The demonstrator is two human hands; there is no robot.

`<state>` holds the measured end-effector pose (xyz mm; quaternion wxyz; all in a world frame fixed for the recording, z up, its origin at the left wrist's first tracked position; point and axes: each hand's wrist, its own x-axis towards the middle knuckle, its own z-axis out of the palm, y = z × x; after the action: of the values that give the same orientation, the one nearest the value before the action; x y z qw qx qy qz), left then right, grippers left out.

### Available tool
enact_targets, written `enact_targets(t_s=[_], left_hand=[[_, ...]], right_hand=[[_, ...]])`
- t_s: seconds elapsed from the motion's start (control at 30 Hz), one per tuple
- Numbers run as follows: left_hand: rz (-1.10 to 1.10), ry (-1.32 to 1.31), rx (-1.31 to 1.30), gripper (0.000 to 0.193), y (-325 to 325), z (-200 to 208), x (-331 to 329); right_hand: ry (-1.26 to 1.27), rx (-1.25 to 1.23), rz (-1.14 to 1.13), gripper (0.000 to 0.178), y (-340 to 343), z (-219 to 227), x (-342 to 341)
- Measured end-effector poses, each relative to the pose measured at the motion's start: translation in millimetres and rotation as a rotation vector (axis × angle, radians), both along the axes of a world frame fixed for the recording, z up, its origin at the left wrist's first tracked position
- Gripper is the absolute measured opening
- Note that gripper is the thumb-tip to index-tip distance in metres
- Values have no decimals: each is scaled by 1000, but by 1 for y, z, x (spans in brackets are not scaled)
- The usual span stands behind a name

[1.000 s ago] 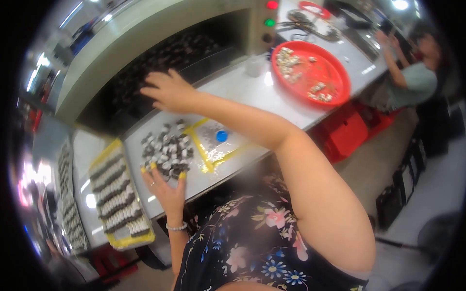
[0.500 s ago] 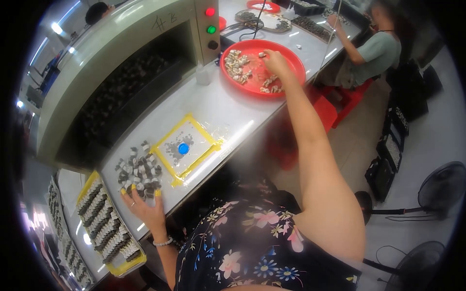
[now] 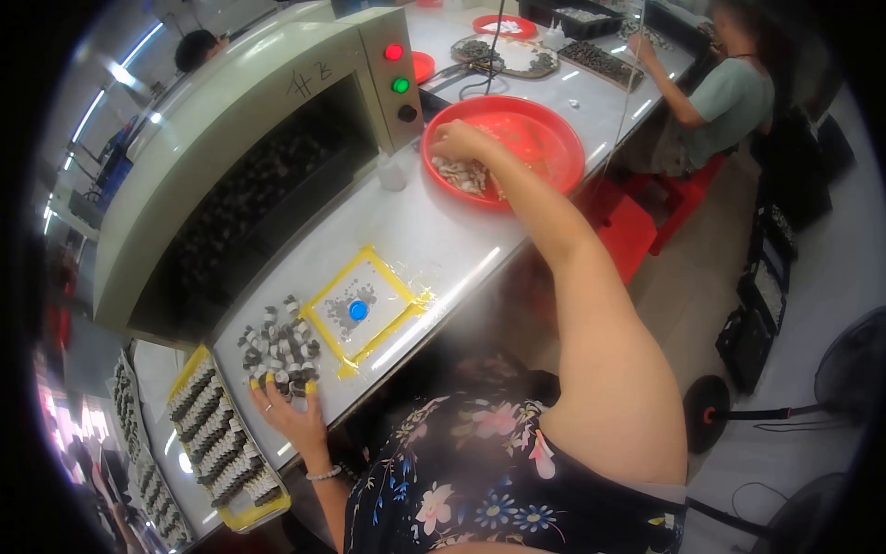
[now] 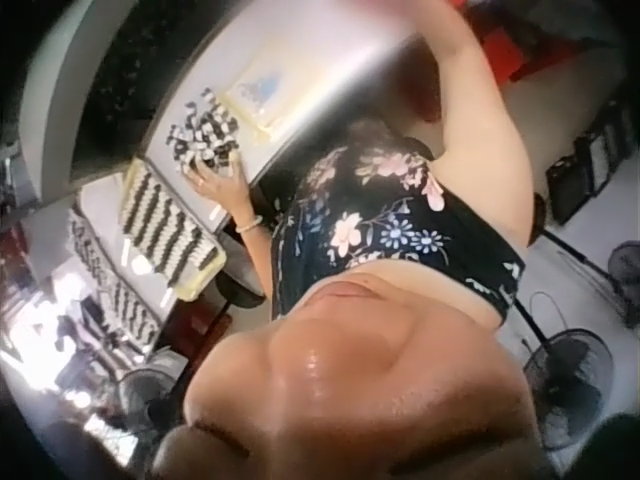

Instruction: The person assembles toy figures by applying adhesive to small white components with an adhesive applicator, then joining them to black plastic bases by hand.

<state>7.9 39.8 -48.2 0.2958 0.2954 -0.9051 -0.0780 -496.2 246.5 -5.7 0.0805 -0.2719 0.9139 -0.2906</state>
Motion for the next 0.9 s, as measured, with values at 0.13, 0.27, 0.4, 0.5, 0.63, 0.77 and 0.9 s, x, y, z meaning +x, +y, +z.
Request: enact_targets(t_s=[0.13, 0.27, 0.4, 0.5, 0.63, 0.77, 0.9], left_hand=[[35, -10, -13, 70, -1, 2, 4], [21, 121, -10, 64, -6, -8, 3], [-72, 324, 6, 58, 15, 14, -8], [-376, 378, 191, 55, 53, 38, -39], [-685, 193, 272, 68, 103, 55, -104], [-746, 85, 268, 78, 134, 47, -154], [-788, 23, 215, 90, 161, 35, -190]], right_hand=[[346, -177, 64, 45, 49, 21, 29], [608, 77, -687, 58, 147, 10, 19], [331, -84, -752, 60, 197, -26, -5], [209, -93, -739, 51, 207, -38, -17], [-115, -487, -646, 33, 231, -59, -29], [63, -1196, -483, 41, 188, 3, 24], [230, -1115, -434, 42, 158, 70, 73]])
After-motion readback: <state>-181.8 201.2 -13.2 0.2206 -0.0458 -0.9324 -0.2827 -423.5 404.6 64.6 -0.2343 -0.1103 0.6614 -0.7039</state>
